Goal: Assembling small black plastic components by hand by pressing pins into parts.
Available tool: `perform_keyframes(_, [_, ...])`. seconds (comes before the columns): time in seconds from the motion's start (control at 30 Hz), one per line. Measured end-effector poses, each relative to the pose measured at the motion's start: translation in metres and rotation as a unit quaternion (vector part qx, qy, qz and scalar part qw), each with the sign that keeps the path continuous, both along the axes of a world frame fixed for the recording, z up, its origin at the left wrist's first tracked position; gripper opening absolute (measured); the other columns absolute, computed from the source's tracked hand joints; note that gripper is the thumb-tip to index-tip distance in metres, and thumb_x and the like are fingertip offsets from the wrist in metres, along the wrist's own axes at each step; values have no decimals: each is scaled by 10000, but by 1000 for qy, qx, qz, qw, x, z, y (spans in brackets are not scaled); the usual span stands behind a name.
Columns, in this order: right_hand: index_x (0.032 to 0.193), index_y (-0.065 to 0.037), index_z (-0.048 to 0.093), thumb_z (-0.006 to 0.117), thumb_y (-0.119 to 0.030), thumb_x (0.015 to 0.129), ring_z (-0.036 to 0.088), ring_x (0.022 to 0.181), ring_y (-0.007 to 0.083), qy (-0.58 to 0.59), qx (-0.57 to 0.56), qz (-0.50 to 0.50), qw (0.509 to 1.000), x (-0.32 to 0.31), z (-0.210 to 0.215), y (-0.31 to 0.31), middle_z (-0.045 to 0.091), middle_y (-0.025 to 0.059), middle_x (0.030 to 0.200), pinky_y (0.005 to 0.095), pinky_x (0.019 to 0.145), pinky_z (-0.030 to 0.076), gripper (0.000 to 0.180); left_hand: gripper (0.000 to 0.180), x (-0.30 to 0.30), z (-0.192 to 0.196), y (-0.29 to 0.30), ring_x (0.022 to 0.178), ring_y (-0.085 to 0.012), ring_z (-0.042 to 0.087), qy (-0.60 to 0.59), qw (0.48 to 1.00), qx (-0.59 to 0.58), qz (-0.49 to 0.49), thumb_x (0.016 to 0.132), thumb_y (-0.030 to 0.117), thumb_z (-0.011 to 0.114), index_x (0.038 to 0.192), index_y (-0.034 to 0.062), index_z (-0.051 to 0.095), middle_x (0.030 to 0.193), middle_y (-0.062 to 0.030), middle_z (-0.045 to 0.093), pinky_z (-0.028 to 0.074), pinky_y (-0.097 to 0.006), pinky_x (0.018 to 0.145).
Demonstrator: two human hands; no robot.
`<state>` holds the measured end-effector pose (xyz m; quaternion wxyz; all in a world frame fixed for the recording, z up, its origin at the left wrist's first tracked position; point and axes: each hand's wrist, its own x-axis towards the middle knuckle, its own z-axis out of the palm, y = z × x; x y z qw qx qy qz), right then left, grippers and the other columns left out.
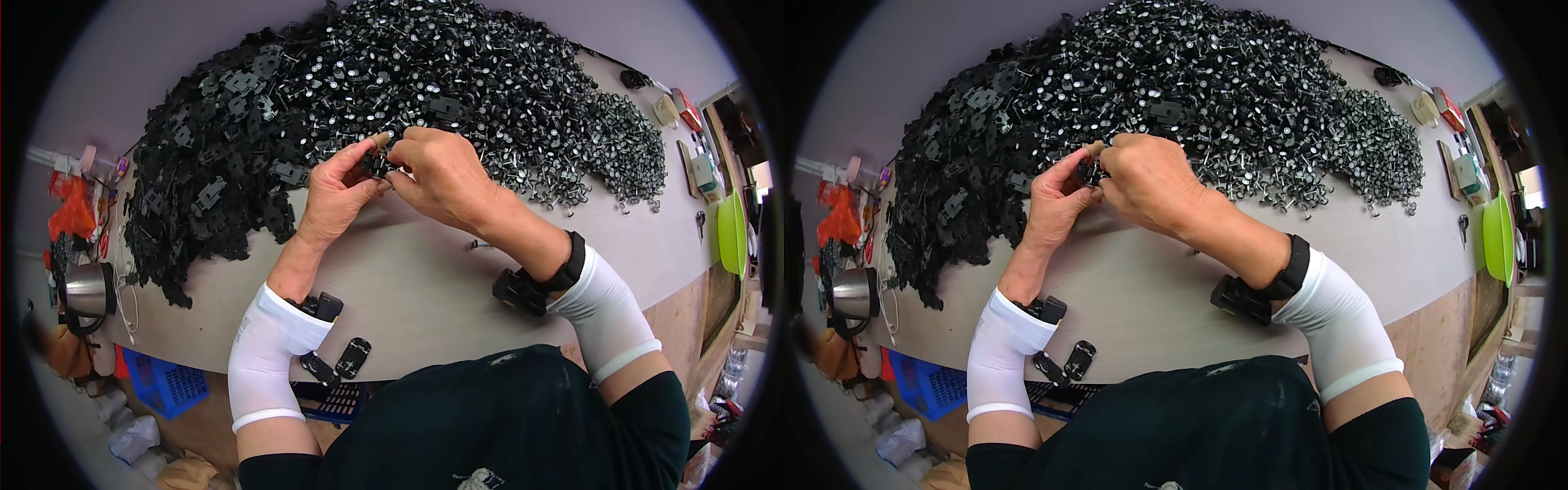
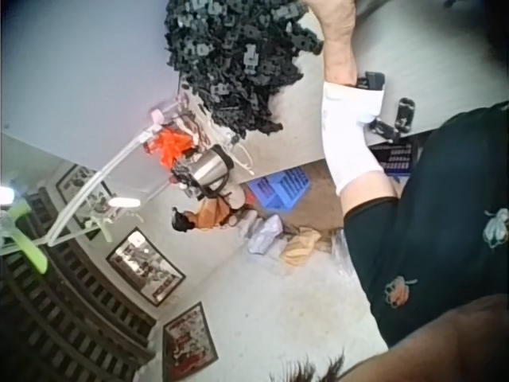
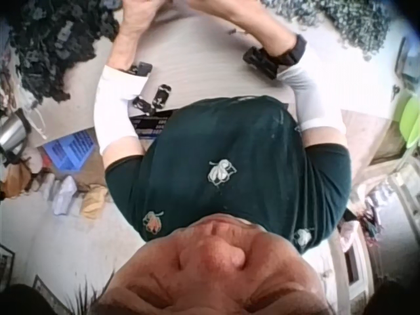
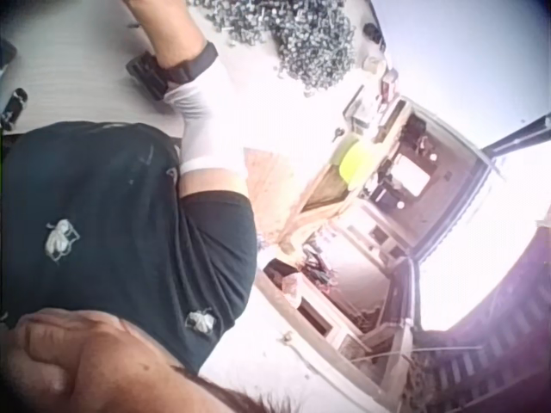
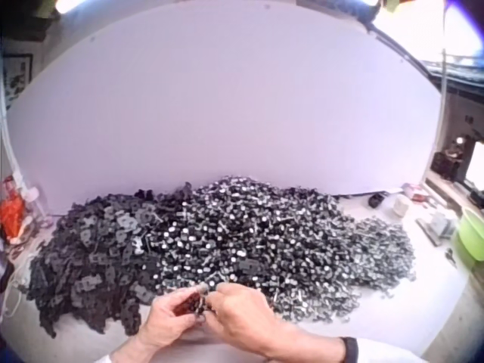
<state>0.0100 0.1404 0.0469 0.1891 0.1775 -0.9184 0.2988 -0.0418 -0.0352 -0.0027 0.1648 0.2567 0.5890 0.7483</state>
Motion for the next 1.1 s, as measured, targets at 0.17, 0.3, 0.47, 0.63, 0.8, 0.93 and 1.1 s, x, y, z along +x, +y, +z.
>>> perform_keyframes(0.17, [683, 8, 615, 642, -87, 681, 604, 653, 336, -12, 57, 16, 998, -4, 5, -5, 590, 143, 700, 418, 562, 476, 99, 500, 1, -1, -4, 928, -105, 595, 142, 985, -93, -19, 791, -94, 637, 1266, 12, 520, 1188, -75, 576, 524, -230, 802])
perform_keyframes(0.3, [695, 14, 634, 651, -115, 650, 623, 697, 372, -75, 19, -9, 997, -3, 8, -6, 621, 191, 730, 435, 632, 508, 137, 519, 4, 3, 0, 912, -95, 587, 154, 984, -86, -4, 788, -81, 652, 1279, -11, 498, 1153, -73, 578, 514, -229, 797])
perform_keyframes(0.47, [716, -16, 632, 694, -136, 606, 619, 698, 322, 25, 35, 36, 998, -9, -5, 6, 599, 134, 711, 416, 615, 505, 174, 332, 8, 15, 6, 896, -144, 627, -90, 991, 6, -94, 876, 29, 602, 1187, -58, 527, 1027, -96, 622, 537, -274, 790])
perform_keyframes(0.63, [812, -14, 613, 736, -159, 649, 604, 765, 290, 14, -42, 91, 995, -5, -1, 14, 592, 117, 787, 377, 623, 496, 250, 151, 7, 3, 7, 634, -148, 628, -129, 990, -49, 1, 923, 101, 543, 996, -28, 573, 853, -98, 645, 541, -252, 551])
perform_keyframes(0.8, [797, 3, 616, 708, -129, 766, 587, 589, 295, -60, -43, 66, 995, 15, 2, 45, 582, 156, 671, 371, 541, 462, 164, 167, -1, 3, 1, 546, -144, 604, -119, 992, -41, -5, 909, 141, 586, 984, -9, 575, 795, -97, 645, 476, -209, 454])
perform_keyframes(0.93, [610, 9, 577, 683, -355, 784, 620, 661, 373, -210, 220, 32, 952, 64, 13, 53, 590, 197, 634, 441, 583, 477, 417, 129, -1, 1, 3, 506, -120, 585, -160, 987, -3, 16, 869, 82, 630, 922, -22, 575, 756, -72, 620, 451, -210, 417])
perform_keyframes(1.1, [770, 10, 561, 634, -375, 823, 617, 676, 384, -293, 209, -13, 933, 83, -8, 45, 615, 207, 687, 443, 601, 495, 395, 124, -1, 10, -3, 434, -73, 514, -74, 980, -181, -46, 819, 50, 671, 899, 27, 579, 679, -23, 584, 355, -190, 372])
